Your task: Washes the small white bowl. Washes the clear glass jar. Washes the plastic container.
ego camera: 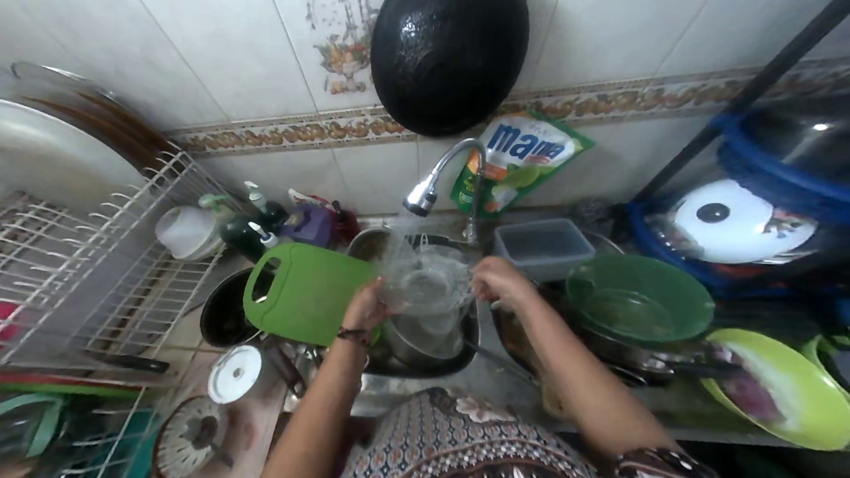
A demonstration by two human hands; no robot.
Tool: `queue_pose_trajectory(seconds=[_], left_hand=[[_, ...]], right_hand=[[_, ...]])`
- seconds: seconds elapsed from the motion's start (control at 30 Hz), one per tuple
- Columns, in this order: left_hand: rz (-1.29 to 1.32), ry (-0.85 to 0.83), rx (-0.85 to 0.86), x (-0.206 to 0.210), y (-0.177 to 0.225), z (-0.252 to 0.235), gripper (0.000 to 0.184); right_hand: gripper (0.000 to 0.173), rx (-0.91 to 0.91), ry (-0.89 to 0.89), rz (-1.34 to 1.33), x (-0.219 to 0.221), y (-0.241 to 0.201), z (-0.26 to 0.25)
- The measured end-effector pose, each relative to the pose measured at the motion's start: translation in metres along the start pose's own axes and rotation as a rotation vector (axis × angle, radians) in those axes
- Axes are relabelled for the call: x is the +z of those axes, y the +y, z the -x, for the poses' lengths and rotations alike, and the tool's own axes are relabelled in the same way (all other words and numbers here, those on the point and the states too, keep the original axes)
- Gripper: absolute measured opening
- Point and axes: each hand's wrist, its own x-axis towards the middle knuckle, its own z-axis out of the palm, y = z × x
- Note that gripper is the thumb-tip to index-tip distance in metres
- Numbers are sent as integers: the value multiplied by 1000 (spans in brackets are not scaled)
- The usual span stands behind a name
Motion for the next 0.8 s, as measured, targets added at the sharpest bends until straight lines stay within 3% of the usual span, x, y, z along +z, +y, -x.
queue_pose_trajectory(seconds=[0.17,0.33,0.47,0.63,0.73,0.8], left_hand=[[115,24,-150,17,-7,-2,37],[161,-6,-175,34,-1,-11,38],[149,-69,12,38,3,-22,42],[27,-56,313,32,-1,-28,49],[-18,1,422,30,-7,-26,45],[-107,54,442,28,-13,-21,47]], right_hand=[[21,-99,82,154,-11,-20,18],[27,-241,149,265,-13,-31,31],[33,-315,167,270,-15,-21,17],[35,-263,211,280,-4,-11,-5],[50,-310,263,564,11,-4,-12],[61,-376,189,793,23,4,-20]])
